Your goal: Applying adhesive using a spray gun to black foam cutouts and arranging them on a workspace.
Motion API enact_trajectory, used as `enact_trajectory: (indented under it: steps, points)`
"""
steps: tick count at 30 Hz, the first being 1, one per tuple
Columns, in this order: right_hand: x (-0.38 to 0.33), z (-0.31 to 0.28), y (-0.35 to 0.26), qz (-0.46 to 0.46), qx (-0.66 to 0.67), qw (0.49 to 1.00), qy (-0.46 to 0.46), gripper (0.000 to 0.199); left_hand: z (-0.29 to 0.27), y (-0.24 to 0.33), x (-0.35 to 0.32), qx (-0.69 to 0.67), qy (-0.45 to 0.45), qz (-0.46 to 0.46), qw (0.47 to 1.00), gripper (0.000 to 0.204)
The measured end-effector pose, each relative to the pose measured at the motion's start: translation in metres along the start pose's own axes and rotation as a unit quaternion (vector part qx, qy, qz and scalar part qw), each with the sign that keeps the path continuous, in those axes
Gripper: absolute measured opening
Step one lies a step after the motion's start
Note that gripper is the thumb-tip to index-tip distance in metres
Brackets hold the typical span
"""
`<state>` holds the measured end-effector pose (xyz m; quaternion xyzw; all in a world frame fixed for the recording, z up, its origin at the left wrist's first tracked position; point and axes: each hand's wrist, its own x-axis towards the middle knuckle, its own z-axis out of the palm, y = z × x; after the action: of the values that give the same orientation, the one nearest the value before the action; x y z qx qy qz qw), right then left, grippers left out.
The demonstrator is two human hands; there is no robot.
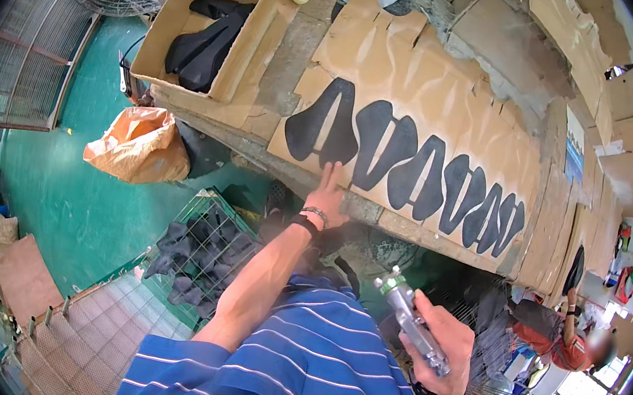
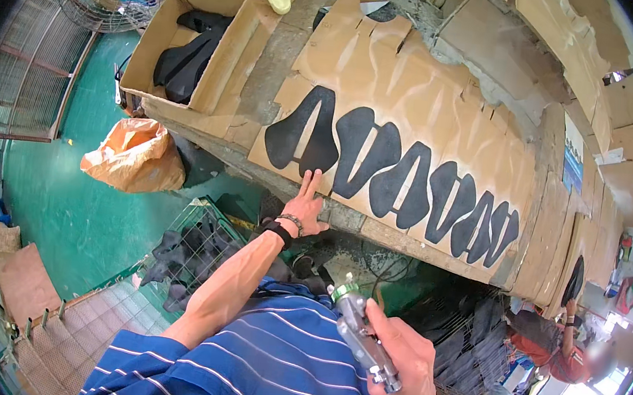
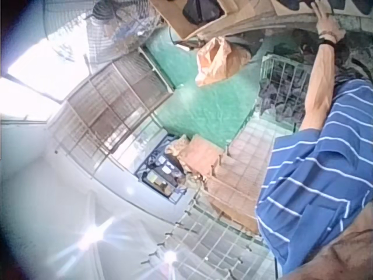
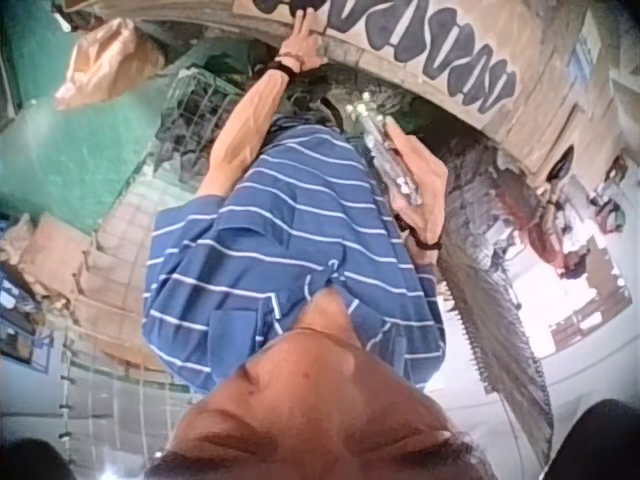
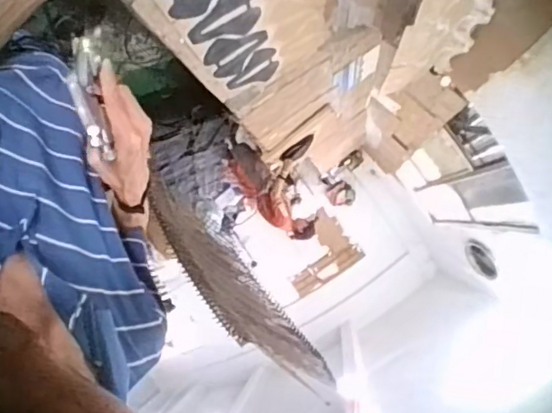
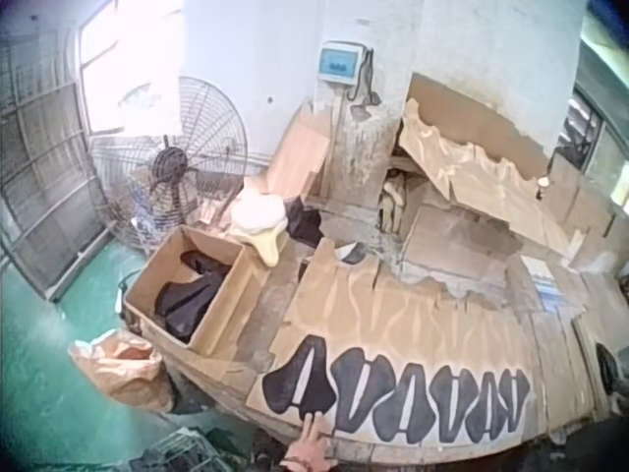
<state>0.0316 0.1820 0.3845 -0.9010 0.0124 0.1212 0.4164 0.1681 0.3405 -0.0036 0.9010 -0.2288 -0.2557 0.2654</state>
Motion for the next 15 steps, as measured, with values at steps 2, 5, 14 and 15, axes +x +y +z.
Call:
enact_trajectory:
  steps: [2, 5, 14, 15]
  points:
    - [0.001, 0.001, -0.001, -0.003, -0.004, 1.000, 0.012, 0.062, 0.002, -0.001, 0.000, -0.002, 0.007, -0.001, 1.000, 0.056]
    - [-0.001, 0.001, -0.003, -0.001, -0.002, 1.000, 0.021, 0.062, 0.003, -0.001, 0.000, -0.004, 0.010, 0.005, 1.000, 0.056]
    - [-0.015, -0.007, 0.006, 0.026, -0.017, 0.999, -0.029, 0.064, 0.003, 0.001, -0.001, -0.017, 0.004, -0.011, 1.000, 0.054]
    - [-0.015, -0.009, 0.007, 0.023, -0.032, 0.999, -0.013, 0.063, 0.003, 0.002, -0.001, -0.017, 0.007, -0.011, 1.000, 0.055]
